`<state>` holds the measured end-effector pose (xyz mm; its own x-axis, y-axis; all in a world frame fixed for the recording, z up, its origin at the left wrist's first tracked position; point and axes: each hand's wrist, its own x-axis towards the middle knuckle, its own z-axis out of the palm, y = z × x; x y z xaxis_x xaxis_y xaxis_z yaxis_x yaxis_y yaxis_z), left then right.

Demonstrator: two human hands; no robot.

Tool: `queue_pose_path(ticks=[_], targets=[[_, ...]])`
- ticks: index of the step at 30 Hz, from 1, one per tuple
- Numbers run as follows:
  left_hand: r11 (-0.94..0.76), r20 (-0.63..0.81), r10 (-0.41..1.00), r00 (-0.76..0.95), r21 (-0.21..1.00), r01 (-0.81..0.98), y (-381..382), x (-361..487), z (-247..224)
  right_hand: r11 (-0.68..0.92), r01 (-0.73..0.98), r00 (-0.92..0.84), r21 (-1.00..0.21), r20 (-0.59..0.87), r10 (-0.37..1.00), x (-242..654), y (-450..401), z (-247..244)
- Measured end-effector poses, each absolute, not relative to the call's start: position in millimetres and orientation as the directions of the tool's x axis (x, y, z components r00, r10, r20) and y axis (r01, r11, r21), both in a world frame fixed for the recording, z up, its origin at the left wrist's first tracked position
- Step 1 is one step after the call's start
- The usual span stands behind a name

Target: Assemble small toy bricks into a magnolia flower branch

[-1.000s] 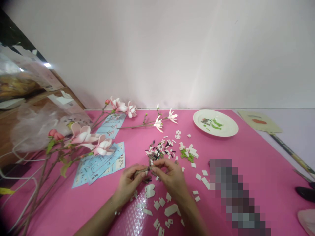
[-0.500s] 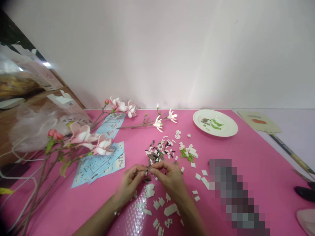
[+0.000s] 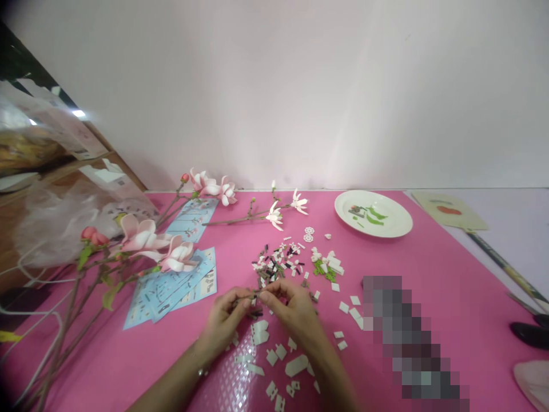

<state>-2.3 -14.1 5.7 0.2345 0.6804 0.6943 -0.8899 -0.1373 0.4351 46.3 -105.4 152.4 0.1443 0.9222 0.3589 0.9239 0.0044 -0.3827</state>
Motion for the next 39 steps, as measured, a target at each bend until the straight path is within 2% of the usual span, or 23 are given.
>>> queue_pose_path(ticks=[4,13,30,39], targets=[[-0.148,0.699,0.677,0.231,0.437,-0.887,-16,-9,9,-0.007,0.939,0.148,-0.343,0.388,0.91,47,-107,155],[-0.333,0.691,0.71,0.136,0.5,-0.8,-13,-14,9,0.041,0.95,0.114,-0.309,0.466,0.878,46,-107,160],[-0.409,0.753,0.646,0.128,0.483,-0.775,-15,-11,6,0.055,0.982,0.03,-0.182,0.432,0.901,41,-108,160],[-0.367,0.75,0.649,0.126,0.454,-0.812,-16,-17,9,0.043,0.961,0.088,-0.273,0.451,0.888,40,-107,155]])
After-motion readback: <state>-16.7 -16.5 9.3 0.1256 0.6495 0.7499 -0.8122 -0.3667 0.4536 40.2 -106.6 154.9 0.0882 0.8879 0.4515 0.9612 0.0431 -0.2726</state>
